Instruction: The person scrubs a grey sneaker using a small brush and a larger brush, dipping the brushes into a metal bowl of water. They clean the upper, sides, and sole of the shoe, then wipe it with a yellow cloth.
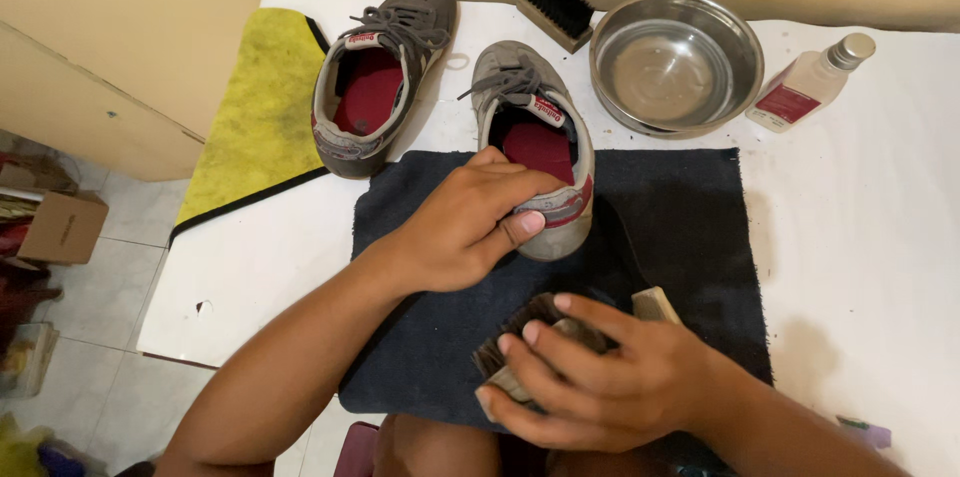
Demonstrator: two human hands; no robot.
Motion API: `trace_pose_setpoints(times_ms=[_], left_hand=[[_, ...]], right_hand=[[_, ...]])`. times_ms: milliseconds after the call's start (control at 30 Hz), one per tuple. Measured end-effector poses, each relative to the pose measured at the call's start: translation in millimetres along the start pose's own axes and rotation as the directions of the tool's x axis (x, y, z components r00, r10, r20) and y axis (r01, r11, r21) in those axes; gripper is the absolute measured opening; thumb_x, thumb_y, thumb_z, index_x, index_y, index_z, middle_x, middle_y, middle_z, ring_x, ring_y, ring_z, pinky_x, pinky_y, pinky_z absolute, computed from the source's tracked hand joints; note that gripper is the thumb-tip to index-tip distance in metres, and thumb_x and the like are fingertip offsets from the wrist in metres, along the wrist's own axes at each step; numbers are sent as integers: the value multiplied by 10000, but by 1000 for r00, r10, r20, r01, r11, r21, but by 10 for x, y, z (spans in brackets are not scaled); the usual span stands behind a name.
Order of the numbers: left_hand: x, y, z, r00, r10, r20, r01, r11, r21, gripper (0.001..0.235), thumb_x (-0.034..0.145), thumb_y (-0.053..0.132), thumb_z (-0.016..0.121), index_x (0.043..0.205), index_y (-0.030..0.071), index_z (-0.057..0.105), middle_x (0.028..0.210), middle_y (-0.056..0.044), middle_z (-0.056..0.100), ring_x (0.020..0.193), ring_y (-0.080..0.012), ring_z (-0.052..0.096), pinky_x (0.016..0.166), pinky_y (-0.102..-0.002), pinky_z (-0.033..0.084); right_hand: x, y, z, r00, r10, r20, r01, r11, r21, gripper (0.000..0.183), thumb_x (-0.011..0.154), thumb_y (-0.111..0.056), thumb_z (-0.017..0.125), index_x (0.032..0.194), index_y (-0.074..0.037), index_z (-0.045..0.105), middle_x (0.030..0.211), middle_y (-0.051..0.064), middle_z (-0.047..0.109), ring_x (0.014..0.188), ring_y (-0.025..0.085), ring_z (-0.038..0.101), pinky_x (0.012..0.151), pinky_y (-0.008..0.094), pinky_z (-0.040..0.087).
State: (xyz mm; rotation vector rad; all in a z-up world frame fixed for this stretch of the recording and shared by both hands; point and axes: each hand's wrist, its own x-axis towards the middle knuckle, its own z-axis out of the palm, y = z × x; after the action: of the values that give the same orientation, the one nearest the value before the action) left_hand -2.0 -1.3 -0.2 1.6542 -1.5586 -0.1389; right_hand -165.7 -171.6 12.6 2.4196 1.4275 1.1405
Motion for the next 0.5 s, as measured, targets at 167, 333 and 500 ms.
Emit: trace_pose_setpoints(times_ms=[167,333,500], left_hand=[[-2,-35,6,1000,0,-1,0,1000,10,391,1101,328,331,1144,35,586,877,-94,625,810,-321,604,804,-408,382],[-2,-39,2,999,-8,-37,9,1000,15,401,1102,332,332,1138,39,602,878,-84,648,798,-304,624,801,-400,386],[-8,-43,22,1000,-6,-18,6,1000,30,394,1099,318,335,1104,43,617,849,-99,650,780,-318,620,791,-417,388]], right_hand=[[-756,129,304,943,232,237,-241,971,10,391,1056,-274,436,1413,-237,589,1380,9,608,1255,207,548,1082,419,422],[-561,551,-57,853,518,-67,-521,840,-152,168,1066,-42,728,1223,13,753,1237,216,720,1129,440,687,1027,510,596],[-298,225,261,945,283,164,-301,949,96,238,1058,-331,570,1208,-187,686,1131,84,704,1010,317,652,964,446,492]])
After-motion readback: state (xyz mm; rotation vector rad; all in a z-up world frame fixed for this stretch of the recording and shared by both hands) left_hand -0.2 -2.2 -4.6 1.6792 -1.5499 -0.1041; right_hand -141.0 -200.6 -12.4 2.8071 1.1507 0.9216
